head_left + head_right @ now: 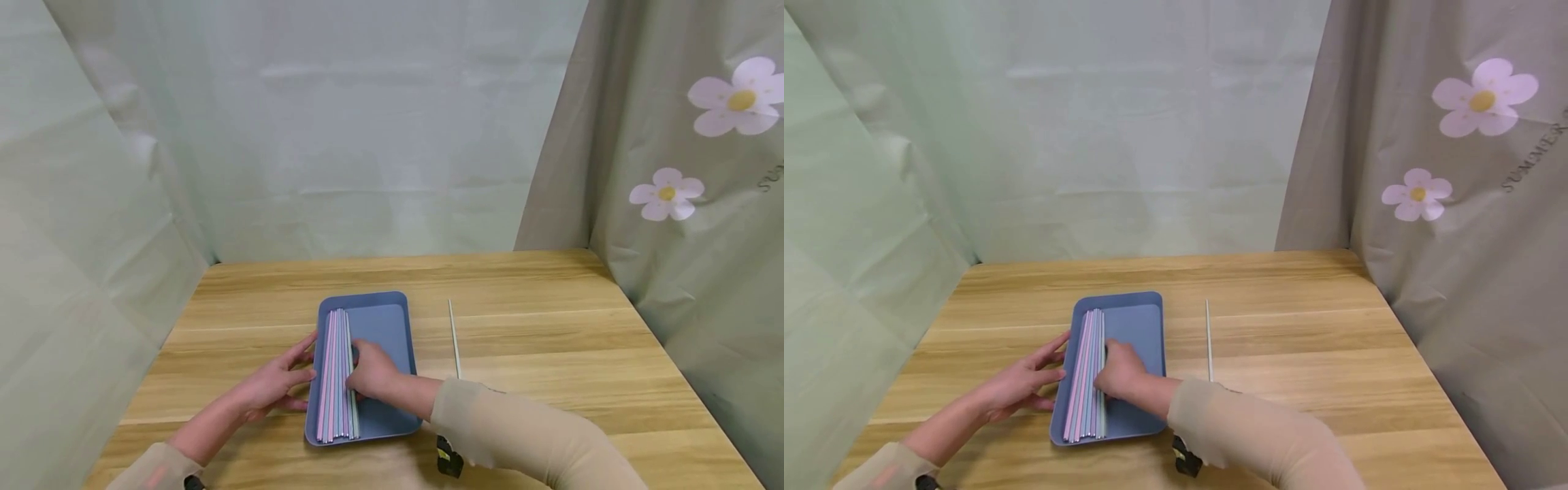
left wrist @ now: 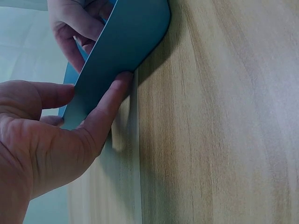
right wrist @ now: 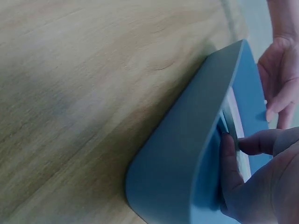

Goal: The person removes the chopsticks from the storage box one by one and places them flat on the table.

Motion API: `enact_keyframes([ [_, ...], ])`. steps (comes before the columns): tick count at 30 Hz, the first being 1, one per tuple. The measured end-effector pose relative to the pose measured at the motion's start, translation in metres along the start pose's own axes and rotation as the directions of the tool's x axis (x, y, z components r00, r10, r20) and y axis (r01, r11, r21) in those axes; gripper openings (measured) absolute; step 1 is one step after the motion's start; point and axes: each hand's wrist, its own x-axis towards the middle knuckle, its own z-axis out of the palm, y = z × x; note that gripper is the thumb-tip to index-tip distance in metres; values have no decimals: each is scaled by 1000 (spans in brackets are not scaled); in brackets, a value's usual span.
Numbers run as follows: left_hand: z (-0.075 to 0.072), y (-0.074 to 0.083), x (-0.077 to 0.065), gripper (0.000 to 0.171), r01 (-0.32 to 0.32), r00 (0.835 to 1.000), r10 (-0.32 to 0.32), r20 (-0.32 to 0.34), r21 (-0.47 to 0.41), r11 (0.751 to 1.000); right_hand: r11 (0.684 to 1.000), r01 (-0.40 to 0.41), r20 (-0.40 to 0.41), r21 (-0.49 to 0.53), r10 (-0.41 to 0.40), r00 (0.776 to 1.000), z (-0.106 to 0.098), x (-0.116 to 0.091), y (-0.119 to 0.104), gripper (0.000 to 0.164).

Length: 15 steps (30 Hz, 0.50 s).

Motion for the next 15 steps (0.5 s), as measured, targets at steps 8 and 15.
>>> enact_keyframes([
  [8, 0, 1, -1, 78, -9, 1000, 9, 21, -14, 1000, 975, -51, 27, 217, 46, 999, -6, -2, 1, 83],
  [15, 2, 3, -3, 77, -7, 1000, 7, 3, -6, 1000, 937, -66, 37, 342, 57, 998, -14, -1, 6, 84],
])
